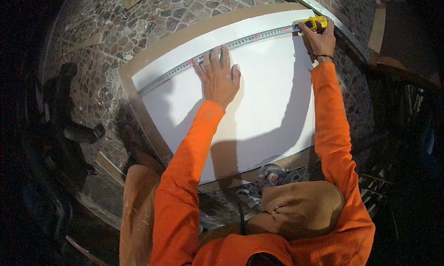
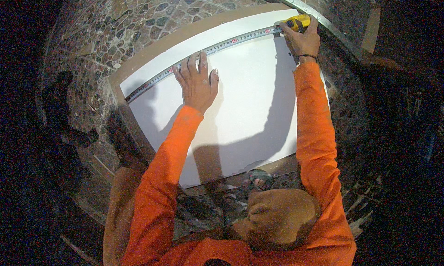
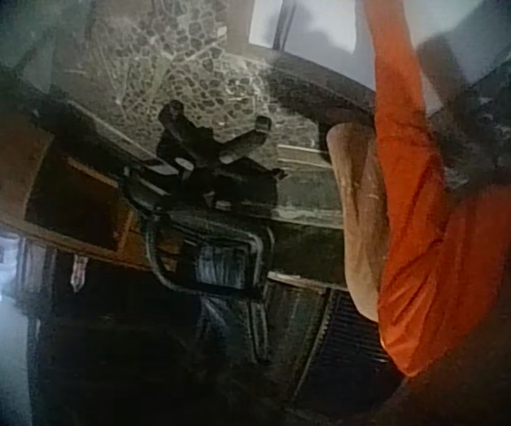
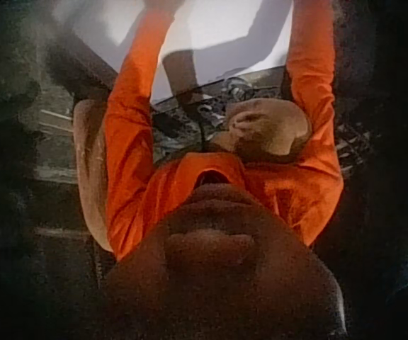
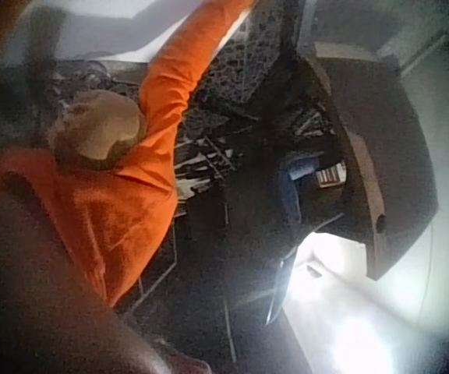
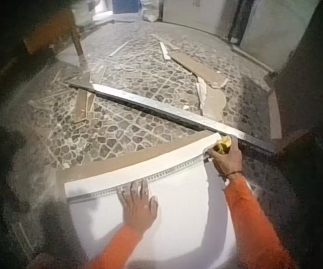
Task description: The person measures a white board with a tape measure and marks it with a pen. Then they use a metal straightedge and a utility knife to cut the board along the marked line.
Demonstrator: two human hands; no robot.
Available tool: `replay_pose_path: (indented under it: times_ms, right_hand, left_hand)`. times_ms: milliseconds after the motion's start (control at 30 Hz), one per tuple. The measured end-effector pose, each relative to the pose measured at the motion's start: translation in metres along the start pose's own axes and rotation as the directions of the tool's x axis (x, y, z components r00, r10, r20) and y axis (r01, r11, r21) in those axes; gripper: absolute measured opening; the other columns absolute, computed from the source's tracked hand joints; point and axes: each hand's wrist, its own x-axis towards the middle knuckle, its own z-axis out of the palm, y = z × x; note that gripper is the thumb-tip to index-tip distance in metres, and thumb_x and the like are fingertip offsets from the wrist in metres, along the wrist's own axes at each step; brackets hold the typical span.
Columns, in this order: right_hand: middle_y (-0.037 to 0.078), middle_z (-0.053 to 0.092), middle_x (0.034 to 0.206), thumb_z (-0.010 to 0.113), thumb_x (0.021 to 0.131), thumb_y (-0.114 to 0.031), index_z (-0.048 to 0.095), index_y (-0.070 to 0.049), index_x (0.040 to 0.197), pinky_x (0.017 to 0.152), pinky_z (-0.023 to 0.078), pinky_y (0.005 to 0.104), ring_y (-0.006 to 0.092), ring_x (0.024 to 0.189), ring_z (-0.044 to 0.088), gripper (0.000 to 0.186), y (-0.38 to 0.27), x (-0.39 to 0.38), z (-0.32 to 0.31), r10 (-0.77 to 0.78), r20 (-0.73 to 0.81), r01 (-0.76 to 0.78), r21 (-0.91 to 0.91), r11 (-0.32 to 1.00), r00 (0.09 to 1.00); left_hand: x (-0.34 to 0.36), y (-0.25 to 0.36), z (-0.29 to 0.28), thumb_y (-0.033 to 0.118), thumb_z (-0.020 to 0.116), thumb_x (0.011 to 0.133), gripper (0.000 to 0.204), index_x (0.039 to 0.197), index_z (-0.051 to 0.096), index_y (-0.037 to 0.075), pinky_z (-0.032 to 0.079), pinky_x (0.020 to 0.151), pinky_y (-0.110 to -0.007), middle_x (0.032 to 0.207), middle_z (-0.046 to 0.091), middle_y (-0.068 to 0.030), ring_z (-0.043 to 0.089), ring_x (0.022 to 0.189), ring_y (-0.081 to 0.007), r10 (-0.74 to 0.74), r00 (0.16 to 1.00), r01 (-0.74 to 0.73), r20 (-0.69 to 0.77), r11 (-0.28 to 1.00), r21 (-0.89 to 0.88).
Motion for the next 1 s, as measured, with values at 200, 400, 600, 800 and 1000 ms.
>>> replay_pose_path:
  times_ms: [200,400,600,800,1000]
  right_hand:
    - [0.021,0.068,0.113,0.088,0.065,-0.054,0.047,-0.001,0.131,0.088,0.055,0.0397,0.0324,0.102,0.069,0.093,0.005,-0.001,0.000,-0.014,0.007,0.014,-0.015,1.000,1.000]
    - [0.026,0.066,0.115,0.089,0.062,-0.057,0.043,0.001,0.131,0.089,0.054,0.0417,0.0361,0.104,0.068,0.101,0.009,-0.006,-0.002,-0.015,-0.010,0.016,0.044,0.999,1.000]
    - [0.028,0.063,0.115,0.077,0.082,-0.050,0.043,0.006,0.127,0.086,0.053,0.0418,0.0353,0.099,0.066,0.079,-0.003,-0.036,-0.014,0.008,-0.099,0.005,0.132,0.991,0.995]
    - [0.028,0.062,0.070,0.049,0.101,-0.027,0.047,-0.005,0.118,0.061,0.047,0.0550,0.0473,0.068,0.064,0.028,-0.023,-0.114,0.001,-0.044,0.334,-0.018,0.182,0.983,0.942]
    - [0.026,0.062,0.066,0.053,0.096,-0.019,0.047,-0.006,0.117,0.060,0.050,0.0551,0.0464,0.067,0.065,0.025,-0.059,-0.128,0.020,-0.102,0.469,0.078,0.070,0.994,0.877]
  left_hand:
    - [0.002,0.001,0.004,0.040,0.056,0.093,0.070,0.153,0.033,0.012,0.006,0.112,-0.076,0.146,0.033,-0.0156,0.027,0.138,-0.0394,0.033,0.999,-0.034,0.016,0.998,0.053]
    - [0.004,0.002,0.005,0.041,0.054,0.094,0.068,0.154,0.033,0.014,0.006,0.110,-0.079,0.149,0.033,-0.0128,0.027,0.140,-0.0401,0.018,0.999,-0.022,0.051,0.996,0.083]
    - [0.003,0.001,0.005,0.042,0.052,0.094,0.066,0.154,0.033,0.021,0.008,0.108,-0.080,0.150,0.033,-0.0122,0.027,0.141,-0.0411,0.004,0.997,-0.011,0.072,0.995,0.096]
    - [0.004,0.004,0.004,0.042,0.053,0.094,0.066,0.155,0.032,0.028,0.007,0.110,-0.079,0.150,0.032,-0.0107,0.023,0.144,-0.0386,-0.024,0.993,0.010,0.114,0.993,0.114]
    - [0.004,0.006,0.004,0.041,0.054,0.093,0.065,0.154,0.033,0.033,0.006,0.112,-0.077,0.149,0.032,-0.0095,0.022,0.144,-0.0373,-0.040,0.991,0.025,0.126,0.992,0.121]
